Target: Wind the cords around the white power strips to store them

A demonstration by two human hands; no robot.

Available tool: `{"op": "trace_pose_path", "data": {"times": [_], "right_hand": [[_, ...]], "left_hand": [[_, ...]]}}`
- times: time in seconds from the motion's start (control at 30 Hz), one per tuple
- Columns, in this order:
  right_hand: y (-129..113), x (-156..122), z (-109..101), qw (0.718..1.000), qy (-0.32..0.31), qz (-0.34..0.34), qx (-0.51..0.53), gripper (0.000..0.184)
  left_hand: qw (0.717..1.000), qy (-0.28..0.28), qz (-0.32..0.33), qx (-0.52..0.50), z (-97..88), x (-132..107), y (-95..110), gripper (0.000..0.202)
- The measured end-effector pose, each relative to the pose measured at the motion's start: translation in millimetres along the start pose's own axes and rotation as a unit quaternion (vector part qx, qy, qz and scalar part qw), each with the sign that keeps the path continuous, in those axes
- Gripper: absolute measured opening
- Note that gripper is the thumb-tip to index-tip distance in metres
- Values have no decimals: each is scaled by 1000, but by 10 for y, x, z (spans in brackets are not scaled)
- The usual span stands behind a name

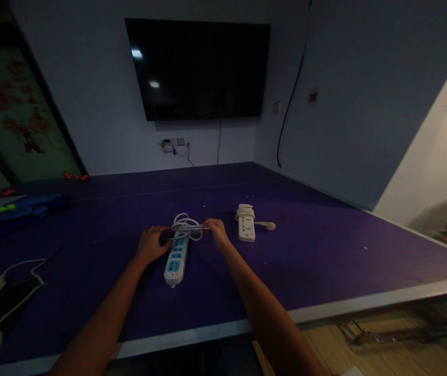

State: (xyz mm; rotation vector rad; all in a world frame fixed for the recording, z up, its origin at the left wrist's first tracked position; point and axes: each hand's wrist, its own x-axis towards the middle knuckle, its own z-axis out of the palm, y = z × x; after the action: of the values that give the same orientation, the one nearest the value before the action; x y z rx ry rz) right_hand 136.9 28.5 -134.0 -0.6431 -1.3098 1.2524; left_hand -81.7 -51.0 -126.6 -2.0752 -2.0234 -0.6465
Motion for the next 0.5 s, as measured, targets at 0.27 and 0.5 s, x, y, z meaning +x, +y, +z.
{"op": "trace_pose_path", "data": {"times": [0.27,0.5], "right_hand": [[-94,-76,113,999,-1,-40,-26,23],[-87,-148,178,994,-20,-74,-72,30]], "left_hand": [[989,108,32,-98,69,-35,142,56],[973,130,-38,-186,83,-38,240,29]]}}
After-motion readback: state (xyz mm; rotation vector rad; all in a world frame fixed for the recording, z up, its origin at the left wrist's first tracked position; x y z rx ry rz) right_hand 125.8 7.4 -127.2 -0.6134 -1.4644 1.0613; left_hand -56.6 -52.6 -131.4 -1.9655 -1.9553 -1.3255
